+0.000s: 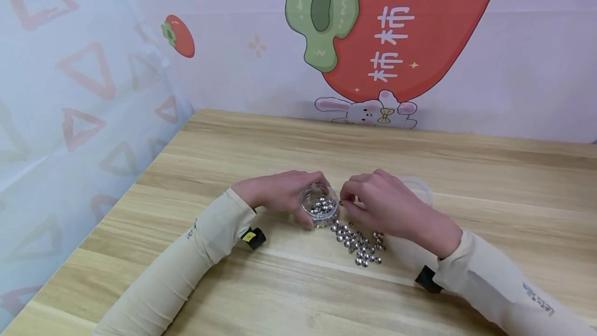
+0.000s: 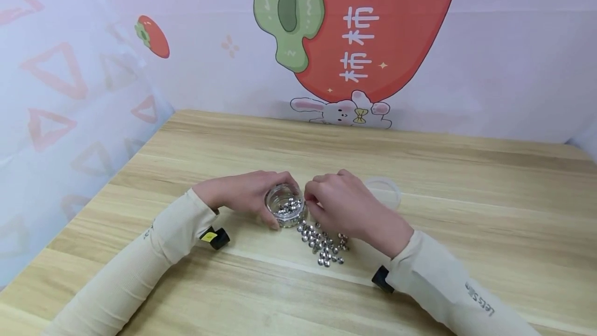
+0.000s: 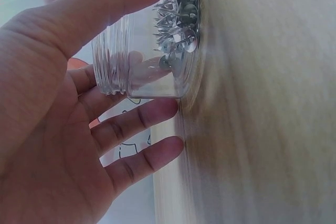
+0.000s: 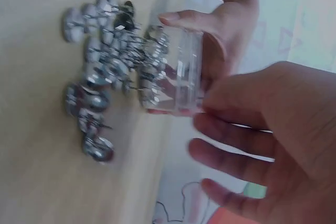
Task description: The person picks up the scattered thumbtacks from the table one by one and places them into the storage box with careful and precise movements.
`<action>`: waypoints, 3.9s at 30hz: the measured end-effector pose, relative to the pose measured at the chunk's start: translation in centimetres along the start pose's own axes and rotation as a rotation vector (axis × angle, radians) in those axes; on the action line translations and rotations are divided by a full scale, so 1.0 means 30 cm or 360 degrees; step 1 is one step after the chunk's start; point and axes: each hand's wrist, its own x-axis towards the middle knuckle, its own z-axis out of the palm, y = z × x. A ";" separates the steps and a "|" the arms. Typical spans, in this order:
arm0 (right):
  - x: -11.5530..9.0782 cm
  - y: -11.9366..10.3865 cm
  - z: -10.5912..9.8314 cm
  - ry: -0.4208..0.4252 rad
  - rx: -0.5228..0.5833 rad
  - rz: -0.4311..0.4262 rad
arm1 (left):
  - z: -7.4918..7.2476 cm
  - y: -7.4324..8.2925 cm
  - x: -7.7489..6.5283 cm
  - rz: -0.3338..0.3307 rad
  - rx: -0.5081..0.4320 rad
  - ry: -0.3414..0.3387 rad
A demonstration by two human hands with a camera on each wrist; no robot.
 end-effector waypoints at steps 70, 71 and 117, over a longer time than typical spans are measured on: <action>-0.007 0.002 -0.007 -0.0179 -0.0034 0.0029 | 0.005 -0.001 -0.003 -0.0041 -0.0012 -0.0006; -0.005 0.001 -0.006 -0.0144 -0.0032 0.0029 | 0.005 -0.001 -0.003 -0.0038 -0.0012 -0.0006; -0.023 -0.010 -0.050 -0.0504 -0.0008 -0.0088 | 0.006 -0.008 -0.012 -0.0028 0.0018 0.0029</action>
